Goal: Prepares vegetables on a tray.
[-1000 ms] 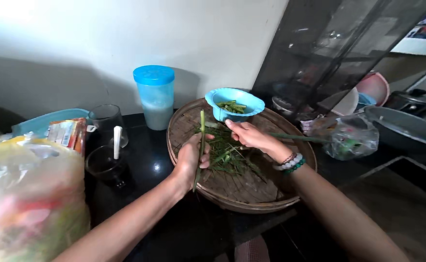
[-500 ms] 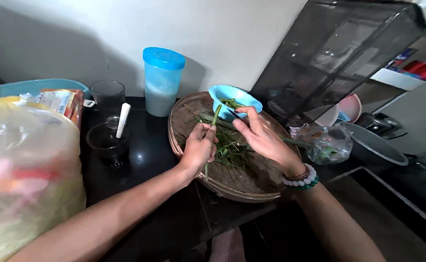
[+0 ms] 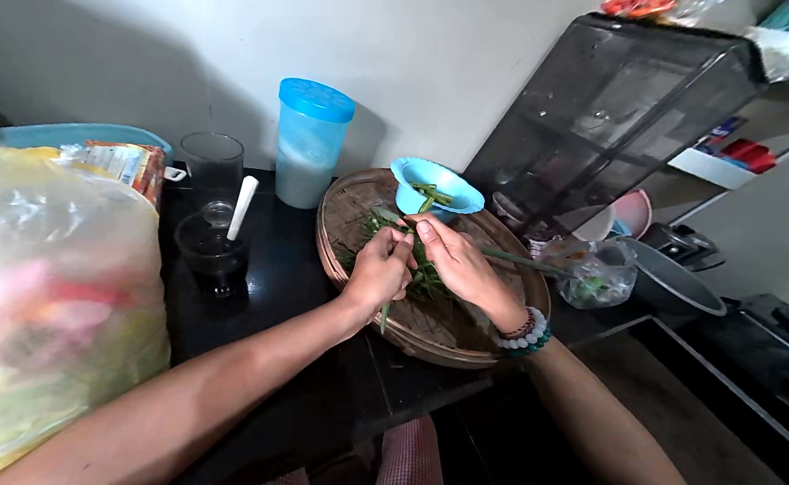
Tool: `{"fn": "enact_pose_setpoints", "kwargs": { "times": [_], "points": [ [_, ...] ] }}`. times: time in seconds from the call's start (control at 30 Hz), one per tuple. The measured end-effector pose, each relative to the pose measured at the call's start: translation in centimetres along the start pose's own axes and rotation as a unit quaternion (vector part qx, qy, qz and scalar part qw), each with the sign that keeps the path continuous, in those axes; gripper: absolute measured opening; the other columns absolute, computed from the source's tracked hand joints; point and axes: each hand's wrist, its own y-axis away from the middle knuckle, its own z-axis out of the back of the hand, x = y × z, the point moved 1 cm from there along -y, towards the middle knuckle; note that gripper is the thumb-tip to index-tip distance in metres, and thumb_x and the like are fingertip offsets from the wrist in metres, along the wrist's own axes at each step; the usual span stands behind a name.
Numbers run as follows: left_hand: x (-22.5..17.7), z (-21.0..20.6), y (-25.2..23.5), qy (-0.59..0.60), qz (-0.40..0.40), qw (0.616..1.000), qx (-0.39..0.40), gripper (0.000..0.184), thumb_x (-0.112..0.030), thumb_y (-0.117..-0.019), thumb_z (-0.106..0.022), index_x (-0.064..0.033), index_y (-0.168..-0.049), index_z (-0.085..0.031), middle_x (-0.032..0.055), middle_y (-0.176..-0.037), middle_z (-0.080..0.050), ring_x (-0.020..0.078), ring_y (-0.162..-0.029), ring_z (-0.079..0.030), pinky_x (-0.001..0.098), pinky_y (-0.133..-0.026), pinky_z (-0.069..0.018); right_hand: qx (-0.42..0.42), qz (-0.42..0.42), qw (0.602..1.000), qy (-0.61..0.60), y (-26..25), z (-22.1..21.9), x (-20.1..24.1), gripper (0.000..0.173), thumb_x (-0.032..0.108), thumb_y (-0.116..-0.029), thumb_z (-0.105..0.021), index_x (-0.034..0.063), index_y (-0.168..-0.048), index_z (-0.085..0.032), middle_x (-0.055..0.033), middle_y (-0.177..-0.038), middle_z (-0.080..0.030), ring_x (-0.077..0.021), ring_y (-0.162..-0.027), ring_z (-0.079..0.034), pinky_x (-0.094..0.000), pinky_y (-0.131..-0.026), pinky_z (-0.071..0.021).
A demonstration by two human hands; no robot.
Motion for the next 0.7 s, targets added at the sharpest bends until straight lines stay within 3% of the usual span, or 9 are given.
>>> {"fn": "enact_pose_setpoints", "kwargs": {
  "times": [0.17,0.23,0.33,0.4,0.43,0.5,0.57,0.6,0.7],
  "points": [
    [0.2,-0.1,-0.1,-0.011,-0.002,1.0,0.006,0.014,-0.022,-0.1108,-0.046,-0.0084,-0.111,-0.051,0.0041,-0.072,-0.055,0.0068,-0.046,-0.042,0.0185,-0.042,-0.0357,-0.018,0.014,0.998,0.056,-0.6,-1.0,0.7,0.044,0.048,-0.1111,-0.026,0.0183,-0.106,-0.059,-0.0001,-0.063,-0.051,-0.0168,-0.057,-0.057,-0.0391,-0.05,-0.0449],
    [0.2,0.0,-0.1,-0.005,-0.007,1.0,0.008,0.014,-0.021,-0.1109,-0.046,-0.0088,-0.111,-0.051,0.0038,-0.072,-0.054,0.0067,-0.046,-0.041,0.0186,-0.042,-0.0348,-0.007,0.003,0.999,0.032,-0.9,-0.7,0.8,0.045,0.05,-0.1107,-0.027,0.0181,-0.111,-0.06,-0.0012,-0.067,-0.054,-0.0174,-0.059,-0.058,-0.0399,-0.052,-0.0463],
    [0.1,0.1,-0.3,0.016,0.0,1.0,0.014,0.017,-0.023,-0.1112,-0.045,-0.0086,-0.116,-0.054,0.0028,-0.074,-0.053,0.0059,-0.046,-0.039,0.0178,-0.041,-0.034,-0.031,-0.004,0.999,-0.042,-1.2,1.4,0.7,0.045,0.048,-0.1087,-0.04,0.0209,-0.14,-0.058,-0.0056,-0.085,-0.065,-0.0178,-0.062,-0.06,-0.0402,-0.054,-0.0519],
    [0.0,0.2,-0.4,0.027,0.002,0.999,0.017,0.02,-0.023,-0.1113,-0.045,-0.009,-0.124,-0.054,0.0022,-0.074,-0.052,0.0055,-0.046,-0.039,0.0177,-0.041,-0.0339,-0.073,0.043,0.996,-0.017,-1.6,2.5,0.1,0.042,0.045,-0.1062,-0.051,0.0187,-0.137,-0.06,-0.0026,-0.11,-0.071,-0.0115,-0.08,-0.067,-0.0361,-0.069,-0.0566],
    [0.0,0.2,-0.4,0.025,-0.002,0.999,0.021,0.022,-0.023,-0.1111,-0.046,-0.0097,-0.126,-0.054,0.0023,-0.075,-0.052,0.0054,-0.046,-0.039,0.0177,-0.041,-0.0342,-0.08,0.071,0.994,-0.005,-1.8,2.6,-0.4,0.038,0.042,-0.1058,-0.053,0.016,-0.131,-0.066,-0.0024,-0.114,-0.071,-0.0111,-0.089,-0.068,-0.037,-0.078,-0.0575],
    [0.0,0.2,-0.3,0.014,-0.022,0.999,0.032,0.023,-0.024,-0.1106,-0.047,-0.0122,-0.127,-0.057,0.003,-0.077,-0.054,0.0061,-0.047,-0.04,0.0182,-0.042,-0.0348,-0.046,0.05,0.997,-0.032,-2.0,2.1,-1.5,0.032,0.037,-0.1068,-0.052,0.0167,-0.118,-0.074,0.0008,-0.103,-0.07,-0.009,-0.086,-0.066,-0.0349,-0.077,-0.0569],
    [0.2,0.1,-0.2,0.011,-0.045,0.998,0.043,0.023,-0.023,-0.1105,-0.047,-0.0147,-0.129,-0.058,0.0036,-0.08,-0.057,0.0063,-0.047,-0.041,0.0188,-0.043,-0.0349,0.001,-0.055,0.983,-0.174,-1.6,1.2,-2.0,0.037,0.039,-0.1092,-0.047,0.0136,-0.106,-0.073,0.0016,-0.072,-0.06,-0.0057,-0.054,-0.049,-0.0233,-0.05,-0.044],
    [0.3,0.1,-0.1,0.008,-0.058,0.997,0.044,0.024,-0.022,-0.1103,-0.048,-0.0155,-0.131,-0.059,0.0039,-0.081,-0.058,0.0063,-0.048,-0.041,0.019,-0.043,-0.0353,0.023,-0.1,0.958,-0.267,-1.3,0.8,-2.0,0.041,0.043,-0.1093,-0.044,0.0125,-0.099,-0.068,0.0019,-0.06,-0.049,-0.0051,-0.045,-0.04,-0.0206,-0.044,-0.0365],
    [0.5,0.0,-0.1,-0.016,-0.084,0.995,0.05,0.03,-0.021,-0.11,-0.048,-0.0181,-0.139,-0.057,0.0027,-0.086,-0.061,0.006,-0.05,-0.042,0.0204,-0.046,-0.0365,0.056,-0.139,0.895,-0.42,-0.7,0.3,-1.6,0.042,0.051,-0.1066,-0.045,0.0155,-0.09,-0.06,0.0066,-0.052,-0.039,-0.0014,-0.041,-0.034,-0.016,-0.042,-0.0312]
  ]
}}
